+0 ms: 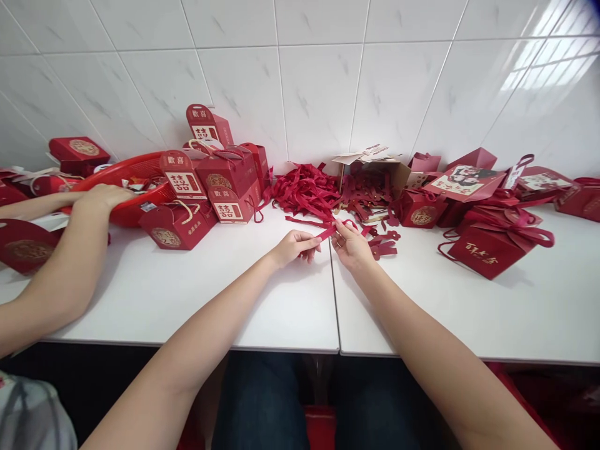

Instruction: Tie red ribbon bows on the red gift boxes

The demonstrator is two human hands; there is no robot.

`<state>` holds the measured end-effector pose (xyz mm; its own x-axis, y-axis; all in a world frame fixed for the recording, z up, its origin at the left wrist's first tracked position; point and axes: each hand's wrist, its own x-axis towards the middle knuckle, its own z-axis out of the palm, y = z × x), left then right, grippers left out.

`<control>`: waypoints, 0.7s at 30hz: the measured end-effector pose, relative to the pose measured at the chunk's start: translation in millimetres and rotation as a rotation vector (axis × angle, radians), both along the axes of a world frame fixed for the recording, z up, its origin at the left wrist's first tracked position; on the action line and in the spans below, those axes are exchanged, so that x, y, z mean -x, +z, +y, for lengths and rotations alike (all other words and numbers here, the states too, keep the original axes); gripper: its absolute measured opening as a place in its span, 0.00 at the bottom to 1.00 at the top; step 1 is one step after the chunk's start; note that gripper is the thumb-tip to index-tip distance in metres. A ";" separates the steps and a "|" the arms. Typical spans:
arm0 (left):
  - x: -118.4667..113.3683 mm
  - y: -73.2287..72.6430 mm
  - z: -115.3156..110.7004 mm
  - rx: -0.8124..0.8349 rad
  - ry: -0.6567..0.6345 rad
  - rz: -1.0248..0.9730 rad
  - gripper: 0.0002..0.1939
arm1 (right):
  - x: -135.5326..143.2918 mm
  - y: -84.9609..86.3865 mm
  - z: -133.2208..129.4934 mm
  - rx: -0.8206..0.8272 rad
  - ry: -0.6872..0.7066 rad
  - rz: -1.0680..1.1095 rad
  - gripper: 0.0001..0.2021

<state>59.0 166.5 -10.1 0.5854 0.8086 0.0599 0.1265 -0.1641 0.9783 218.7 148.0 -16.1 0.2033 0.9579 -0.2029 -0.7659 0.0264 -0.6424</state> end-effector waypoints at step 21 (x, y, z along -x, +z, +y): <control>7.7 1.0 5.5 0.181 -0.010 -0.183 0.15 | -11.3 13.0 -0.3 -0.107 0.099 0.136 0.12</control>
<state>51.3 172.0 -9.1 0.5863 0.8098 0.0204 -0.0557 0.0152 0.9983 230.1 147.7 -3.0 0.0852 0.9894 -0.1176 -0.8475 0.0099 -0.5307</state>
